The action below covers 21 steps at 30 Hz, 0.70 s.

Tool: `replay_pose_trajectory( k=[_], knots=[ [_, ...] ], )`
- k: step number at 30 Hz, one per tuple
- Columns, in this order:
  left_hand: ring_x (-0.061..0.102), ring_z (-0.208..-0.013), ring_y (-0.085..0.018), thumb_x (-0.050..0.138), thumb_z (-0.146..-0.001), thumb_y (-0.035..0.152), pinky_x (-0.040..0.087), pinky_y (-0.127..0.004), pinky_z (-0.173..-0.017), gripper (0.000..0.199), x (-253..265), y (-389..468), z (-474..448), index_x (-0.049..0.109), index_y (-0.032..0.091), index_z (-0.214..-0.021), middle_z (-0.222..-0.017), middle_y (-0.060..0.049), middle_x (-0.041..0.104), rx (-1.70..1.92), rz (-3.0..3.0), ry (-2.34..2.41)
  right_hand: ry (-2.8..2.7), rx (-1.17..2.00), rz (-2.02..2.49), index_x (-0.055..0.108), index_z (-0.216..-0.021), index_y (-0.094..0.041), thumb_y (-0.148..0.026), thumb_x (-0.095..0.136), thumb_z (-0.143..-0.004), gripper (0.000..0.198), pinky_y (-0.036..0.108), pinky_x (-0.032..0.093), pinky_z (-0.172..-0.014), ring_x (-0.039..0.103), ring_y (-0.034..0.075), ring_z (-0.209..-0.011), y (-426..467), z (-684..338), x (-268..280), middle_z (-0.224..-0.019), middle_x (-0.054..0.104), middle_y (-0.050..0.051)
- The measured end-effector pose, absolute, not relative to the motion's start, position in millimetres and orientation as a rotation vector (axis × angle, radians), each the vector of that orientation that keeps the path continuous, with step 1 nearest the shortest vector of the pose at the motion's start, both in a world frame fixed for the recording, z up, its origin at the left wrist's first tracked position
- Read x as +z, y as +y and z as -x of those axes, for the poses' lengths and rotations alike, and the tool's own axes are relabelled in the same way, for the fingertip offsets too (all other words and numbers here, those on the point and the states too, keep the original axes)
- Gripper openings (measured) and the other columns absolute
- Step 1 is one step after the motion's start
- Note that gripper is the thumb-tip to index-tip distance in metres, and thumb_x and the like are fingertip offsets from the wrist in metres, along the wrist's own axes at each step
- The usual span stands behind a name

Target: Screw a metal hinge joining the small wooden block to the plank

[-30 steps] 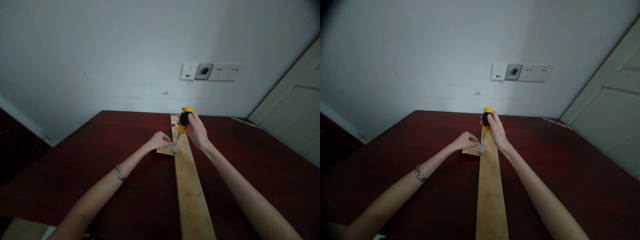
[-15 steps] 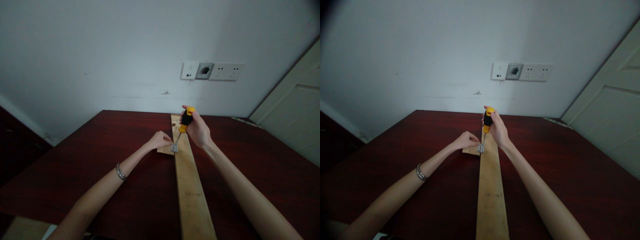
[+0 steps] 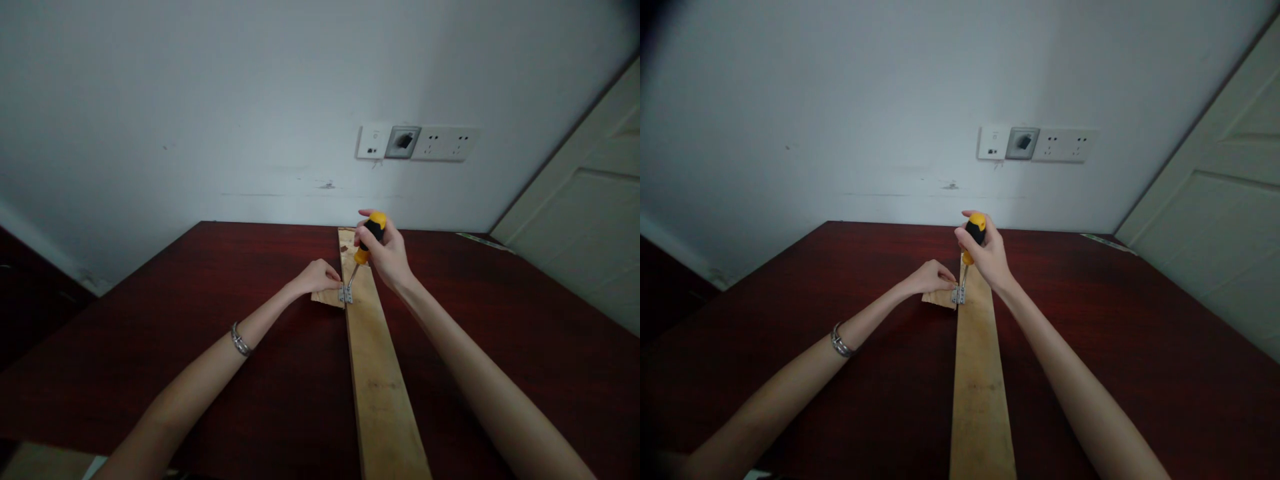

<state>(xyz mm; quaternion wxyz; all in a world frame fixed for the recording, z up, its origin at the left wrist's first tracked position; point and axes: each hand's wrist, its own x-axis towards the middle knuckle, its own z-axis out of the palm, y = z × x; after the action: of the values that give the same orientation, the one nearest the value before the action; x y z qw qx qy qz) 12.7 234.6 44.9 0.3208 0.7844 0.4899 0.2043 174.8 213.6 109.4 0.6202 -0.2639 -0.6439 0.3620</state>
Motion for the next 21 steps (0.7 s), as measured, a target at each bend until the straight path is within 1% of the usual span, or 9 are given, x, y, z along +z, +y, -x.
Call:
replay_pose_trajectory(
  k=[2,4,7,11,14,17,21],
  knots=[
    [0.063,-0.073,-0.017,0.065,-0.066,0.027,0.045,-0.023,-0.062,0.026,45,237,-13,0.074,0.014,-0.086,-0.078,-0.005,0.071,0.511,-2.082,1.285,-1.470,0.953,0.555,0.050,-0.105,-0.025,-0.051,0.044,-0.084,0.034,0.029,0.048,-0.063,0.055,0.013,-0.067,215,-174,112,-0.080,0.053,0.000],
    [0.062,-0.073,-0.017,0.066,-0.065,0.028,0.045,-0.023,-0.063,0.026,45,241,-12,0.074,0.014,-0.086,-0.077,-0.004,0.071,0.479,-2.104,1.275,-1.442,1.046,0.522,0.051,-0.103,-0.025,-0.054,0.037,-0.086,0.037,0.030,0.048,-0.064,0.056,0.014,-0.071,218,-174,114,-0.081,0.053,0.002],
    [0.063,-0.074,-0.017,0.067,-0.064,0.028,0.044,-0.022,-0.063,0.026,45,246,-11,0.074,0.014,-0.085,-0.078,-0.004,0.072,0.428,-2.114,1.258,-1.424,1.078,0.556,0.050,-0.098,-0.024,-0.054,0.042,-0.083,0.034,0.030,0.050,-0.066,0.058,0.015,-0.075,221,-174,118,-0.082,0.054,0.002],
    [0.063,-0.074,-0.017,0.068,-0.063,0.028,0.044,-0.022,-0.063,0.025,46,250,-10,0.074,0.015,-0.084,-0.078,-0.004,0.072,0.404,-2.102,1.233,-1.429,1.140,0.571,0.049,-0.090,-0.023,-0.049,0.053,-0.080,0.028,0.030,0.052,-0.066,0.059,0.014,-0.073,226,-174,120,-0.084,0.055,0.001],
    [0.062,-0.073,-0.016,0.068,-0.064,0.027,0.044,-0.022,-0.063,0.024,47,250,-8,0.073,0.015,-0.084,-0.077,-0.003,0.071,0.414,-2.060,1.184,-1.466,1.135,0.550,0.048,-0.089,-0.023,-0.046,0.057,-0.079,0.027,0.030,0.053,-0.066,0.060,0.013,-0.073,226,-174,121,-0.089,0.056,0.001],
    [0.062,-0.071,-0.015,0.067,-0.064,0.025,0.044,-0.022,-0.064,0.025,46,251,-7,0.073,0.015,-0.086,-0.077,-0.002,0.071,0.412,-2.003,1.124,-1.487,1.073,0.538,0.044,-0.089,-0.023,-0.046,0.061,-0.076,0.031,0.032,0.054,-0.068,0.062,0.013,-0.074,224,-174,122,-0.095,0.058,0.002],
    [0.061,-0.069,-0.015,0.067,-0.063,0.025,0.044,-0.022,-0.064,0.026,42,253,-6,0.073,0.014,-0.086,-0.078,-0.002,0.071,0.431,-1.971,1.130,-1.495,0.995,0.553,0.039,-0.093,-0.026,-0.042,0.067,-0.072,0.038,0.032,0.053,-0.066,0.061,0.012,-0.067,223,-174,122,-0.086,0.059,-0.002]
  ],
)
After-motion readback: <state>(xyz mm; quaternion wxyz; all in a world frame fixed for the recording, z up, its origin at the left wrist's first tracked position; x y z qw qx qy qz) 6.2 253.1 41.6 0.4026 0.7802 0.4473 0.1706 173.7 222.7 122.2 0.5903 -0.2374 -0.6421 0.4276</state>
